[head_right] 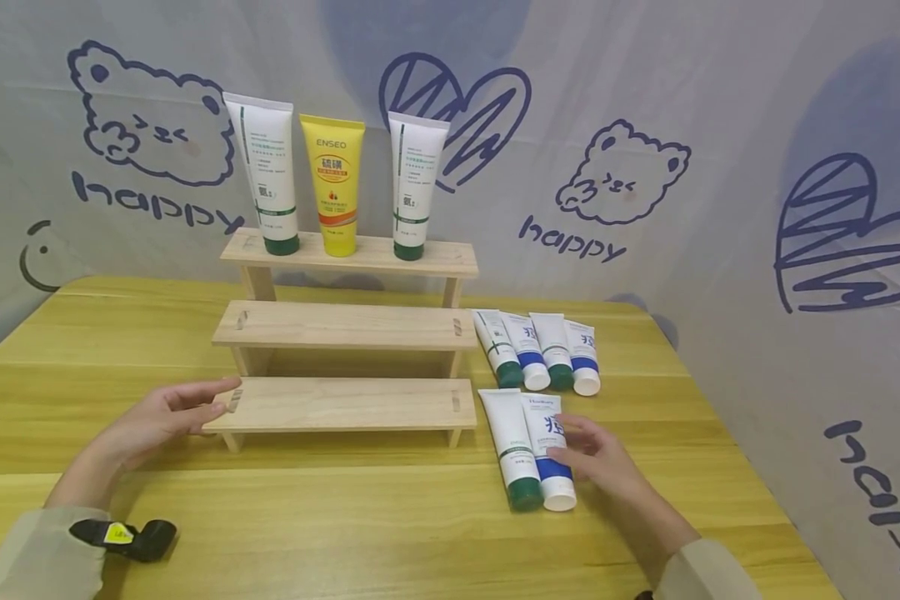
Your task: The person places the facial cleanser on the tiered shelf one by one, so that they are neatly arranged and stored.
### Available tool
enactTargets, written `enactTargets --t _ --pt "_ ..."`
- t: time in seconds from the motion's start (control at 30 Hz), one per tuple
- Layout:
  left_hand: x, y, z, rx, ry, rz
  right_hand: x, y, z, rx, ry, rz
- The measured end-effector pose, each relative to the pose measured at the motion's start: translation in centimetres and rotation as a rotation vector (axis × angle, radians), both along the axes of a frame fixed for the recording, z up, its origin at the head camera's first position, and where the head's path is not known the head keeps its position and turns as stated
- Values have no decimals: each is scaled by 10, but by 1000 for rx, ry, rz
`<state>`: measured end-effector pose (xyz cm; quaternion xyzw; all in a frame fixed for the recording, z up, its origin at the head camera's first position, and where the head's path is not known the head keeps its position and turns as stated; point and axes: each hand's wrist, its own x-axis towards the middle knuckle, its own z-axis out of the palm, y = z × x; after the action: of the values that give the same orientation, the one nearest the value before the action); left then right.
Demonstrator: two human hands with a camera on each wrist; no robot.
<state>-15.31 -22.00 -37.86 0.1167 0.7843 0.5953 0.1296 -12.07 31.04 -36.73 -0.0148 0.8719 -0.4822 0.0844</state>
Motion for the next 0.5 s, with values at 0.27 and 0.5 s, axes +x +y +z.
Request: enactTargets --t 0.27,0.5 --pt "1 0 0 3 -1 0 -3 -4 7 58 -87 18" --pt "1 0 0 8 1 10 -6 -4 5 36 -155 -18"
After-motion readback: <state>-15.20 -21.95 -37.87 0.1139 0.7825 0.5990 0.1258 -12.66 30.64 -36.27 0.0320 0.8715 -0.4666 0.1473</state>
